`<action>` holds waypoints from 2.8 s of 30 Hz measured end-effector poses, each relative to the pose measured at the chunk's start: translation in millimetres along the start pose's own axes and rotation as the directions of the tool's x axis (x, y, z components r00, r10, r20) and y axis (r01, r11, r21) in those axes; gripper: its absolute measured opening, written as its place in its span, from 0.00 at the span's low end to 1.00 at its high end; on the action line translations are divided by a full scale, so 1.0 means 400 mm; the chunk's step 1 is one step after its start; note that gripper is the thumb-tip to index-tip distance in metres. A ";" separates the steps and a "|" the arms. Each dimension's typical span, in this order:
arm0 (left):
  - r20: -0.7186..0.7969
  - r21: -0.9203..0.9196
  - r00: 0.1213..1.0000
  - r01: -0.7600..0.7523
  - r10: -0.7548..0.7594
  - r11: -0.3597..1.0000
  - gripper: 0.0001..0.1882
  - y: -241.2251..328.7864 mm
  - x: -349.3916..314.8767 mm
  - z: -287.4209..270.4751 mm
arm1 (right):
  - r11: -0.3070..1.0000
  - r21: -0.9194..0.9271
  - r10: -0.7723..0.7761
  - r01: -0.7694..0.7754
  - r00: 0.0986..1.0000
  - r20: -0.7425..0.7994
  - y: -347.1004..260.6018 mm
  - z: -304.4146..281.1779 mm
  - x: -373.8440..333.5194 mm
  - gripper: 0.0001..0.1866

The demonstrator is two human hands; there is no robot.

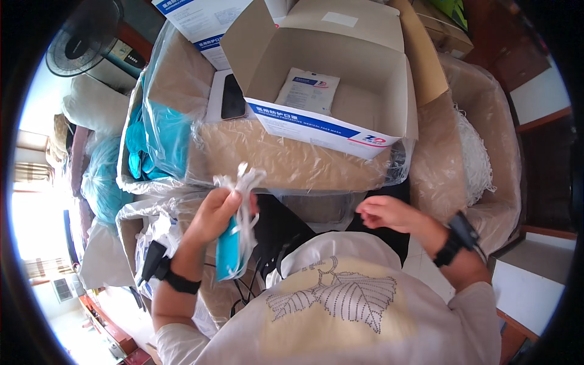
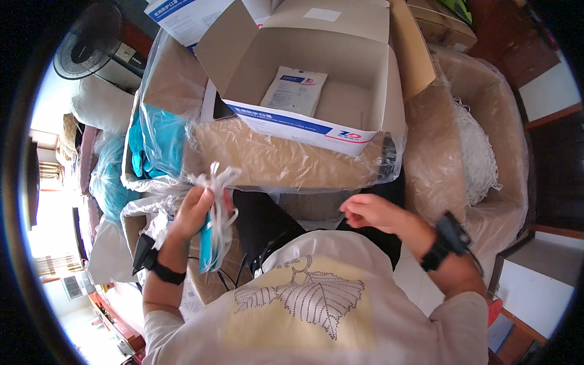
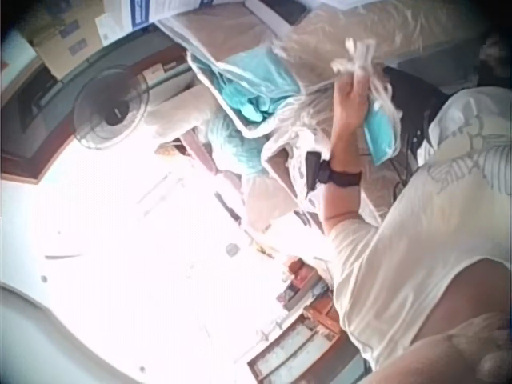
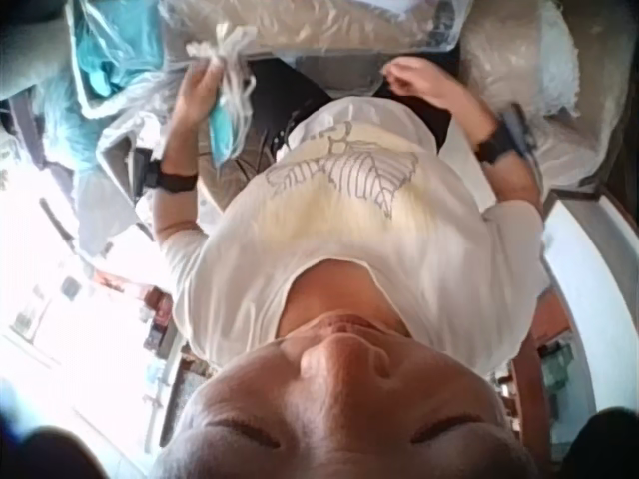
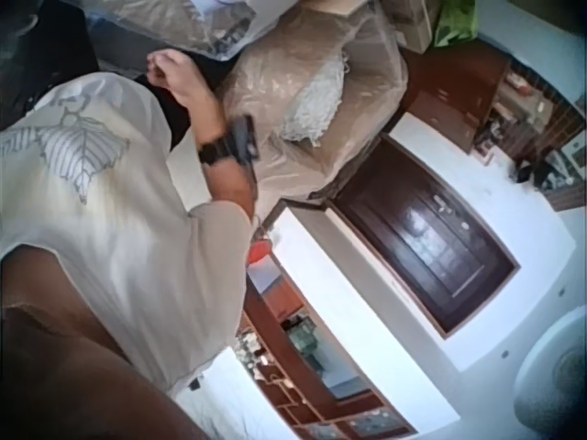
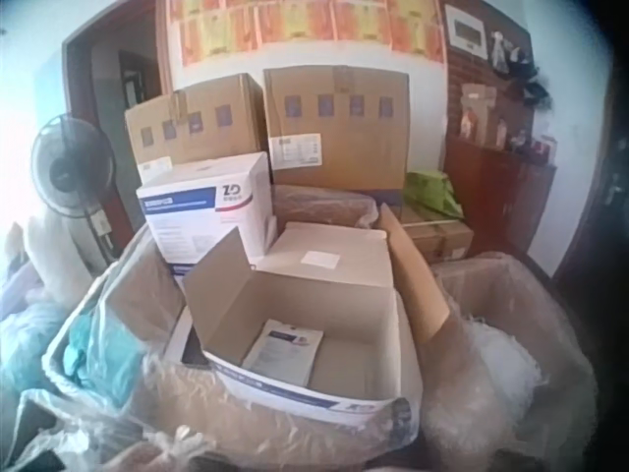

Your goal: The recorder is shown picking up individual medical face masks from a pile, checking them, and putting them into individual plastic sleeves for packaging.

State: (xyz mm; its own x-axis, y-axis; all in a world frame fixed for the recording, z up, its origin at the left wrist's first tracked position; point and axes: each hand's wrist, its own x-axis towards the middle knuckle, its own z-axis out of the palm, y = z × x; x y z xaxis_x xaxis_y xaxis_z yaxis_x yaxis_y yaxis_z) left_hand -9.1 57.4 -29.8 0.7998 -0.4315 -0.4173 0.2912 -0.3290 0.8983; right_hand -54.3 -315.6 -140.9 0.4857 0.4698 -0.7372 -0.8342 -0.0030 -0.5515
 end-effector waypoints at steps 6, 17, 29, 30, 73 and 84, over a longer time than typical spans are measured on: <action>-0.216 0.099 0.944 -0.232 0.249 0.968 0.25 0.016 0.079 0.086 | 0.810 -0.568 -0.292 0.144 0.940 -0.179 0.076 0.103 0.217 0.28; -0.487 0.122 0.822 -0.271 0.295 0.955 0.25 0.017 0.126 0.095 | -0.146 -0.620 -0.840 0.771 0.234 0.489 -0.188 0.339 -0.049 0.24; -0.536 0.028 0.794 -0.323 0.287 0.946 0.28 0.028 0.140 0.100 | 0.338 -0.513 -0.759 0.789 0.551 0.348 -0.166 0.368 0.011 0.44; -0.527 -0.005 0.800 -0.339 0.285 0.941 0.28 0.024 0.138 0.097 | 0.323 -0.511 -0.754 0.797 0.543 0.370 -0.167 0.370 0.009 0.44; -0.698 0.262 0.499 -0.489 0.513 0.832 0.19 0.108 0.136 0.105 | 0.369 -0.581 -0.741 0.726 0.607 0.288 -0.243 0.386 -0.028 0.18; 0.006 0.798 0.735 -0.412 0.678 0.440 0.10 0.167 0.094 0.154 | 0.367 -0.592 -0.670 0.718 0.645 0.367 -0.242 0.330 0.008 0.16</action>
State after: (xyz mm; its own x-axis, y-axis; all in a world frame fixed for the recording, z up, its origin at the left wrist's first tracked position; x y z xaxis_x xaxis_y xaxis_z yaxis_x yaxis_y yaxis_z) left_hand 8.1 -32.4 6.1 0.7823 -0.5453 0.3010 -0.6202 -0.6370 0.4578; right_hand -6.4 -197.4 -38.5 0.7765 0.6290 0.0369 0.1968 -0.1865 -0.9625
